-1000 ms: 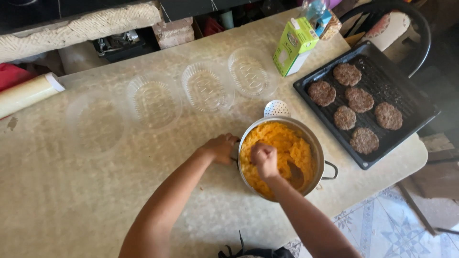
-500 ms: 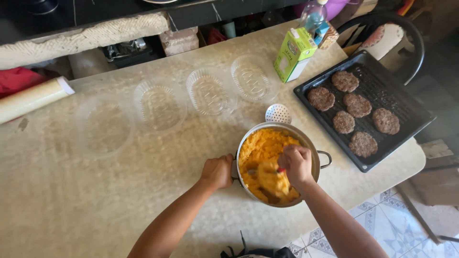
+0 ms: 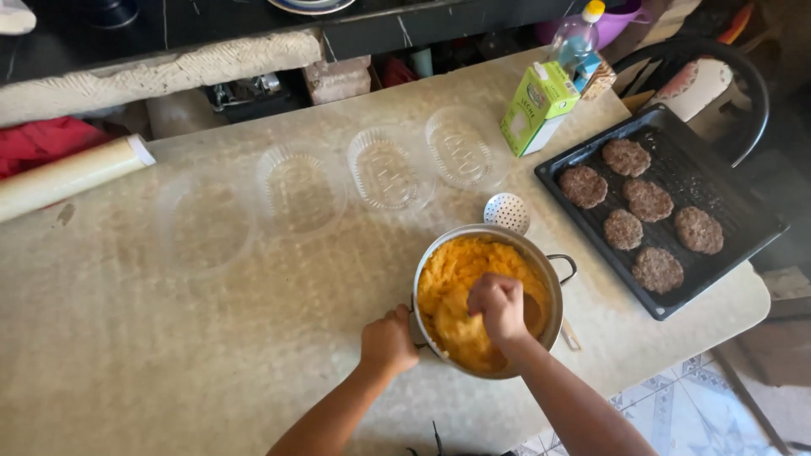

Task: The person uses a red-handled potato masher to mash a yellow-orange food mixture in a metal pot on a kitchen counter. The person repeatedly presses and stirs the mixture to break it down. A tray of cooked burger patties and plastic containers are visible nearby.

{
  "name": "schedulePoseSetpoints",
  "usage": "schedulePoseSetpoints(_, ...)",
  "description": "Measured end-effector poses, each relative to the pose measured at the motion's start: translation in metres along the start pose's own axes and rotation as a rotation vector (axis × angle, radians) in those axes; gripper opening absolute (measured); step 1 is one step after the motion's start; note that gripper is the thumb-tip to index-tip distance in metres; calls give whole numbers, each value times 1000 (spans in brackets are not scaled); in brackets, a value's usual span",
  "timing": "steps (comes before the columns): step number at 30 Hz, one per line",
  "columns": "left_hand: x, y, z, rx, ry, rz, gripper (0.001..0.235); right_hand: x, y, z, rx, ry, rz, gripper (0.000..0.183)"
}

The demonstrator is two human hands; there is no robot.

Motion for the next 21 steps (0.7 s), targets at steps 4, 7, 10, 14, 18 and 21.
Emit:
schedulePoseSetpoints(4,0,17,1,43,-12,-75,42,9,17,-38,139,-99,23,32)
schedulePoseSetpoints(7,7,13,7,31,-10,-67,41,0,7,-45,36,-98,74,32)
schedulePoseSetpoints(10,9,29,13,3,-51,5,44,-13,-6,0,-68,106,23,30)
schedulePoseSetpoints(14,11,52,16,41,-49,-97,43,4,3,51,-9,10,-30,28)
schedulePoseSetpoints(18,11,56,17,42,-66,-138,45,23,21,-3,-32,-104,-35,49)
schedulePoseSetpoints(21,8,49,18,49,-135,-51,45,-6,21,-19,-95,32,119,27)
Point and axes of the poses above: each hand's wrist, its own x-axis towards the middle knuckle, its own y-axis out of the palm, z = x × y, the point moved 3 cm from there along x, towards the middle knuckle, and after that the axes turned 9 degrees about y, right-handed, at the moved point
